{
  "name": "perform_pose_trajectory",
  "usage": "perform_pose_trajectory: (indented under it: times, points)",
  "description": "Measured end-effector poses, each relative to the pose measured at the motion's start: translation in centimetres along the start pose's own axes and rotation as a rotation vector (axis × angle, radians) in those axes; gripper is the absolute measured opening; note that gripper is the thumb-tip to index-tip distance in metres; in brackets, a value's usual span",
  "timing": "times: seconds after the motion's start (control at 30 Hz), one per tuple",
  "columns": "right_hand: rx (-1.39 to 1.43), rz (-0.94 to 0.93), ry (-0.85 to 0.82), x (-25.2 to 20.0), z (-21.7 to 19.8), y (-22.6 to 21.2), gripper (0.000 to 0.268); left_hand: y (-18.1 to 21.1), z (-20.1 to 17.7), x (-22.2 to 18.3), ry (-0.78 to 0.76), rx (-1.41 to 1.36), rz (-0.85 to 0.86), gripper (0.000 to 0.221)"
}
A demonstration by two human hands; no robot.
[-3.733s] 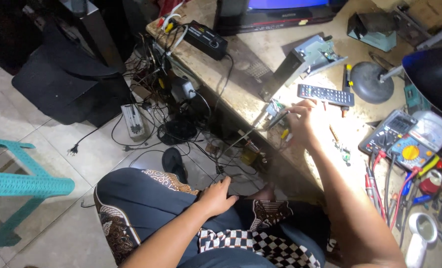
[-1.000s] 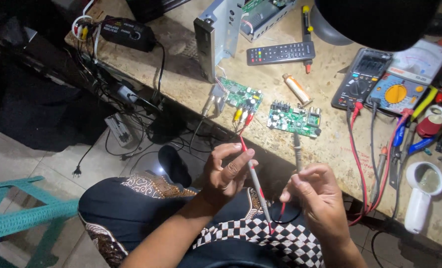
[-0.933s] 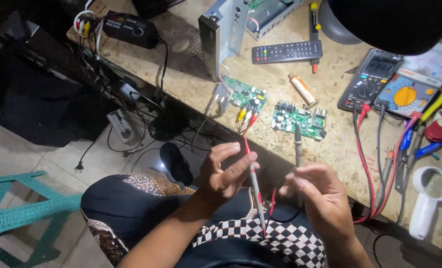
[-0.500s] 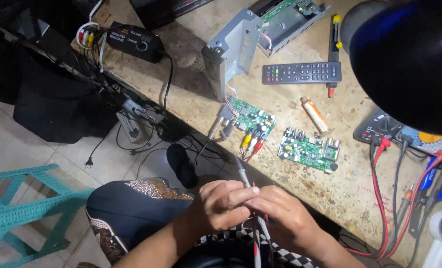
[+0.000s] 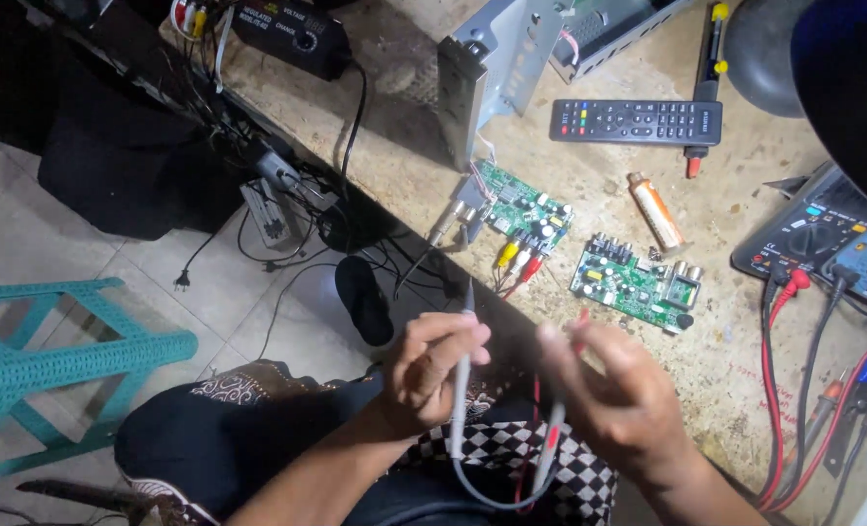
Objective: Testing and diagnosing a circuit board using a multimeter probe and a remote control while monitoring a TV screen.
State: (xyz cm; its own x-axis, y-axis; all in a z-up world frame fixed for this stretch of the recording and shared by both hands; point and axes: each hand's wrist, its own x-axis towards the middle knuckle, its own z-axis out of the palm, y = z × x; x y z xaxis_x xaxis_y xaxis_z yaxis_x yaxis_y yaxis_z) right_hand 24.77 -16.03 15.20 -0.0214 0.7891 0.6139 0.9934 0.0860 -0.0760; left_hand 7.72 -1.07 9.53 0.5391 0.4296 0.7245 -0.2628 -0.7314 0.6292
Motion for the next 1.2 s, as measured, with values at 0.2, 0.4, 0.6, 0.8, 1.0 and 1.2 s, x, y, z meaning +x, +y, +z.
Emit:
perform_pose_trajectory:
  times: [0.2,0.4,0.6,0.8,1.0,1.2]
  points:
    - [0.106,0.483,0.181,4.2,-1.4,5.0,0.042,1.1,2.2,2.3,0.315,0.053,-0.167,0.03]
    - [1.125,1.242,0.252,7.2,2.0,9.1,0.022,-2.2,4.2,2.1,0.313,0.179,-0.104,0.027]
    - [0.854,0.955,0.038,6.0,4.2,9.8,0.022,-3.3,5.4,2.9,0.409,0.094,-0.155,0.018]
    - [0.687,0.927,-0.019,5.8,5.3,10.3,0.013,-4.4,6.0,2.1,0.398,0.151,-0.145,0.012]
    - [0.707,0.89,-0.117,7.5,3.6,10.1,0.015,-4.9,6.1,2.1,0.425,0.095,-0.135,0.011]
    - [0.707,0.872,-0.099,7.8,3.2,10.1,0.014,-5.4,6.7,1.4,0.439,0.099,-0.117,0.012]
